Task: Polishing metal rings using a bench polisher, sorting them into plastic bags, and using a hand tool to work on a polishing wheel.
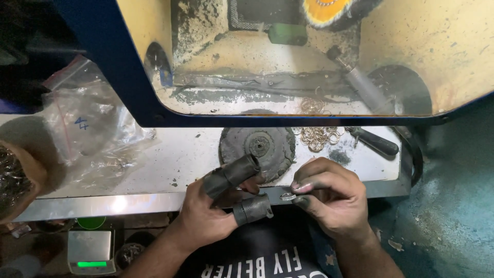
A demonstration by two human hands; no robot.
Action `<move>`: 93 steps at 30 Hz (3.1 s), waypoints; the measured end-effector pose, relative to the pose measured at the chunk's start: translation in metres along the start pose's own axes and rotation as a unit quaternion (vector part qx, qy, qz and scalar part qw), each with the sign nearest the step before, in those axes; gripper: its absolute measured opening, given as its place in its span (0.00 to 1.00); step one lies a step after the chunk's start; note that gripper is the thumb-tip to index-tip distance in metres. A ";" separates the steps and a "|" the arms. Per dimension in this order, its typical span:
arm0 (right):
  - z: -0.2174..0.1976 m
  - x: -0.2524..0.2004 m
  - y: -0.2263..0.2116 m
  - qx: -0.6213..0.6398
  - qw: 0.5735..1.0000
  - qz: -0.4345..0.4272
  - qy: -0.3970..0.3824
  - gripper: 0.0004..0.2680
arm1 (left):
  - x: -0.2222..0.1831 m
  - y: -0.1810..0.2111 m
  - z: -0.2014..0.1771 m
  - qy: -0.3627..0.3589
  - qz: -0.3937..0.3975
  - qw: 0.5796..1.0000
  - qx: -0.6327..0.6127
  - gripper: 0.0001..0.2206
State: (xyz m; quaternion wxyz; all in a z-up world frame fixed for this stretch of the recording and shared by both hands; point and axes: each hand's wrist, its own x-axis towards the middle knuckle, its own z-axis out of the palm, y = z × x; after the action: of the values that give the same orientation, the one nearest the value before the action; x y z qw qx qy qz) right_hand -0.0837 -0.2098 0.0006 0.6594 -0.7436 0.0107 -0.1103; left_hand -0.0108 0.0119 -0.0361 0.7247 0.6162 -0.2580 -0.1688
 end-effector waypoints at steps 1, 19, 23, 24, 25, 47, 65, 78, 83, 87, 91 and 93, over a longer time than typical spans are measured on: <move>0.001 0.000 -0.002 0.000 1.000 0.000 0.000 0.05 | 0.001 0.001 -0.001 0.000 0.000 1.000 0.000 0.32; 0.003 0.001 -0.009 -0.094 0.995 -0.040 -0.003 0.05 | 0.001 0.005 0.001 0.006 -0.051 0.999 0.007 0.29; 0.001 -0.002 -0.006 -0.117 0.993 -0.021 0.001 0.05 | 0.000 0.003 -0.011 -0.028 0.038 0.981 0.187 0.24; 0.001 -0.003 -0.005 -0.141 0.990 -0.005 0.003 0.05 | -0.004 -0.002 -0.018 -0.072 0.110 0.941 0.313 0.26; 0.001 -0.003 -0.002 -0.141 0.990 -0.006 0.004 0.05 | -0.001 0.006 -0.020 -0.073 0.111 0.940 0.314 0.26; 0.013 0.011 0.005 -0.192 0.979 0.071 -0.018 0.05 | -0.018 0.027 -0.044 -0.115 0.124 0.898 0.406 0.25; 0.012 0.027 0.021 -0.371 0.907 -0.163 -0.112 0.02 | -0.003 0.016 -0.047 -0.108 0.151 0.897 0.400 0.21; 0.005 0.022 0.025 -0.386 0.892 -0.225 -0.069 0.02 | 0.032 0.016 -0.008 -0.058 0.073 0.899 0.428 0.13; 0.013 0.026 0.010 -0.408 0.875 -0.254 -0.060 0.02 | 0.033 0.021 -0.004 -0.063 0.075 0.903 0.418 0.10; 0.015 0.029 -0.002 -0.379 0.891 -0.248 -0.031 0.02 | 0.029 0.014 -0.005 -0.069 0.118 0.901 0.413 0.10; 0.013 0.025 0.000 -0.378 0.896 -0.232 -0.003 0.05 | 0.029 -0.006 -0.005 -0.041 0.169 0.902 0.396 0.12; 0.011 0.019 0.007 -0.379 0.907 -0.182 -0.011 0.06 | 0.029 -0.014 -0.005 -0.060 0.134 0.911 0.385 0.11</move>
State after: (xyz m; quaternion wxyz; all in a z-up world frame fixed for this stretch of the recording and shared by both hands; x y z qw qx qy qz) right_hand -0.0621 -0.2027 -0.0047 0.2969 -0.9275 -0.0909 -0.2081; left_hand 0.0164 -0.0024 -0.0452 0.4300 0.7957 -0.4265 0.0060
